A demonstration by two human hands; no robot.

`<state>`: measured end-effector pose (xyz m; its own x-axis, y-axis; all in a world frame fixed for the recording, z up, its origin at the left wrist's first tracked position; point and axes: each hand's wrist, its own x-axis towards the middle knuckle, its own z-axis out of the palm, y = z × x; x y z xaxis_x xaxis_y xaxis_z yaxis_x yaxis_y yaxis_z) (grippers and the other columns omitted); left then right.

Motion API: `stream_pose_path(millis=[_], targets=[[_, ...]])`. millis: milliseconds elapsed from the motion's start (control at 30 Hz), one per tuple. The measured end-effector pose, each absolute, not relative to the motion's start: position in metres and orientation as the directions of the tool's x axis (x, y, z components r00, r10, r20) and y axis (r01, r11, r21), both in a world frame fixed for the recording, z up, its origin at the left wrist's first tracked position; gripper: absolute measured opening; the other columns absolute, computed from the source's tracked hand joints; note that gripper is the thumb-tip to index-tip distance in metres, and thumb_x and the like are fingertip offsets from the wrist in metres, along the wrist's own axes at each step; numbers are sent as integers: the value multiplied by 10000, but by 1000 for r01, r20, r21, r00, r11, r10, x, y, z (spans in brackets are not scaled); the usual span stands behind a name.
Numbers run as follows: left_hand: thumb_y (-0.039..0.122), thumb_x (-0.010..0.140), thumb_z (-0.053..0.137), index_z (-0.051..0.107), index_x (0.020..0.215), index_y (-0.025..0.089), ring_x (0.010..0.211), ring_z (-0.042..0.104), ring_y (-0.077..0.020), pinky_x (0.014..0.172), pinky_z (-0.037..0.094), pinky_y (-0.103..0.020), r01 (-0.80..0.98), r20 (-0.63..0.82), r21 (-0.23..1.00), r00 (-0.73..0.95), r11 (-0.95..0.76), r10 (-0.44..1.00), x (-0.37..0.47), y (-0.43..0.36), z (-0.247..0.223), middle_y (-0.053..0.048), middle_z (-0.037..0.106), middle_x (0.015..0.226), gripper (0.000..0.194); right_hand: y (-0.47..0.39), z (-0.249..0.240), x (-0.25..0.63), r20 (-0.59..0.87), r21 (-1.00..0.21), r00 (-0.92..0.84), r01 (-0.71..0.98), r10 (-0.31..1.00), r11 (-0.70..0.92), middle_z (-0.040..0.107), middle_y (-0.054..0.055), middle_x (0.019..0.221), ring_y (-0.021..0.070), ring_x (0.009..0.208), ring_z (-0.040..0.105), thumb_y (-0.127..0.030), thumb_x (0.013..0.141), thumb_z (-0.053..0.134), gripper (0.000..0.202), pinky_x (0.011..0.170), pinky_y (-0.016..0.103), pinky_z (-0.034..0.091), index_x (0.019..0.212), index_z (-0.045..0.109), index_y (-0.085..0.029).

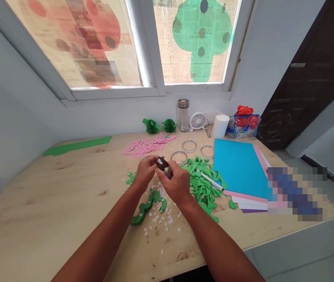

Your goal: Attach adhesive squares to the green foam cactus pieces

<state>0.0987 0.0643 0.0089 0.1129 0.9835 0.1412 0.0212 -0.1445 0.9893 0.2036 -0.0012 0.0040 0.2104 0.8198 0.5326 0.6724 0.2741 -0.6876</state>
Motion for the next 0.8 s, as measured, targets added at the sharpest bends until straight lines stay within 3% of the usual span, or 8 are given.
stream_pose_path(millis=[167, 333, 533, 800], targets=[[365, 643, 746, 719, 787, 140, 705, 669, -185, 748, 523, -324, -142, 30, 990, 121, -13, 992, 55, 41, 28, -87, 729, 769, 268, -2, -3, 198, 515, -628, 140, 734, 846, 261, 595, -2, 599, 125, 549, 535, -498, 866, 507, 335, 544, 227, 292, 843, 616, -182], [382, 646, 756, 723, 782, 144, 759, 677, -220, 801, 521, -372, -124, 52, 992, 116, -38, 992, 42, 24, 32, -95, 729, 778, 276, -2, -8, 195, 531, -533, 72, 803, 844, 266, 615, 11, 603, 133, 549, 548, -505, 874, 494, 348, 537, 236, 268, 845, 622, -183], [345, 667, 737, 717, 824, 157, 790, 666, -201, 791, 499, -331, -65, 57, 997, 165, -47, 985, 40, 21, 26, -81, 728, 839, 246, -2, -13, 192, 548, -439, 2, 852, 836, 286, 640, 24, 623, 142, 549, 560, -515, 883, 476, 363, 540, 247, 252, 819, 602, -181], [267, 603, 743, 660, 670, 162, 640, 596, -154, 655, 465, -274, -70, 42, 997, 138, -33, 989, 49, 15, 32, -15, 649, 660, 150, -3, -15, 188, 549, -374, -56, 876, 834, 305, 657, 30, 635, 148, 566, 574, -501, 901, 456, 352, 550, 261, 238, 803, 582, -187]])
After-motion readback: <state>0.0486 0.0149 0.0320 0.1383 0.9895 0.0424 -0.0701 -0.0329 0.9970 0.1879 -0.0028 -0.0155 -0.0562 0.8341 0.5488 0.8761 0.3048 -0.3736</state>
